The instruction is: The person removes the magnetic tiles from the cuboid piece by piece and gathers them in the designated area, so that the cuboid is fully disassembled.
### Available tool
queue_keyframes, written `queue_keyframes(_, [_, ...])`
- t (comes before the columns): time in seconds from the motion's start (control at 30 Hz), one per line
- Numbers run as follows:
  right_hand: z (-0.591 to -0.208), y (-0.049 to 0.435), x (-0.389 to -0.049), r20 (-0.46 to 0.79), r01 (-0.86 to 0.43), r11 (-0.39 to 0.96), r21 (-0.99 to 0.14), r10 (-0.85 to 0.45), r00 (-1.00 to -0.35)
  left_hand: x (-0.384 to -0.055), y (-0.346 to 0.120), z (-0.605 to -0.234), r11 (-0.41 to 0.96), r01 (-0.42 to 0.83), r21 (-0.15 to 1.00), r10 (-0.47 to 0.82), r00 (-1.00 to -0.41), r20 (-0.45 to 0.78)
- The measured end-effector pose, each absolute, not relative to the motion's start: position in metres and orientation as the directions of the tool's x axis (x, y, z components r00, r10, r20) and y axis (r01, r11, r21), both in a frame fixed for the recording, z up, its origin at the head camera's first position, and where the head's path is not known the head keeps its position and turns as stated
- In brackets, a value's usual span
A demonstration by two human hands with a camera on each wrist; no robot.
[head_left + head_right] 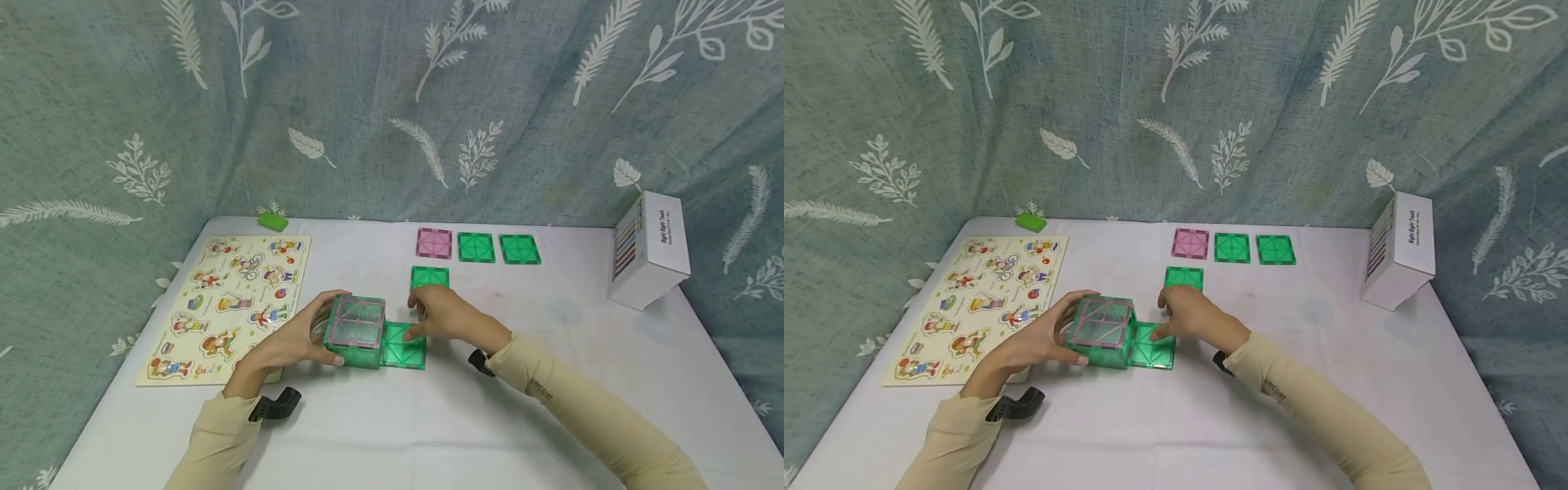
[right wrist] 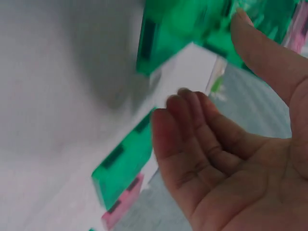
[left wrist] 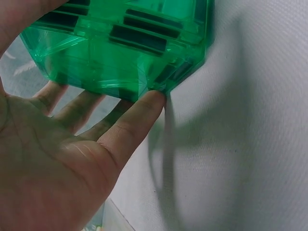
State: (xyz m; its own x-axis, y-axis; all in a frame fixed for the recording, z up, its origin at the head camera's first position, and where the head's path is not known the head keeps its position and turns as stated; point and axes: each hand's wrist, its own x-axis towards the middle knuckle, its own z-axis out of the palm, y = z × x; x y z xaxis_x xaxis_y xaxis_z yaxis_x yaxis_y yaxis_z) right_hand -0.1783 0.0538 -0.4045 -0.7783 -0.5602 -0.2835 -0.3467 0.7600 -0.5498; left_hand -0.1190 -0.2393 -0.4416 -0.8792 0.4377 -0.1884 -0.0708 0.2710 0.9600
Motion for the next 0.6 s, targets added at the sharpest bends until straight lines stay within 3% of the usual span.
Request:
queue_keyframes(0.33, [-0.416, 0.044, -0.164, -0.328, -0.392, 0.799, -0.456, -0.561, -0.760, -0.118, -0.239, -0.442, 0.286, -0.064, 0.956, 0.424, -0.886, -0.186])
queue_keyframes(0.6, [-0.414, 0.039, -0.157, -0.338, -0.391, 0.806, -0.445, -0.555, -0.760, -0.118, -0.240, -0.442, 0.284, -0.068, 0.956, 0.422, -0.887, -0.188])
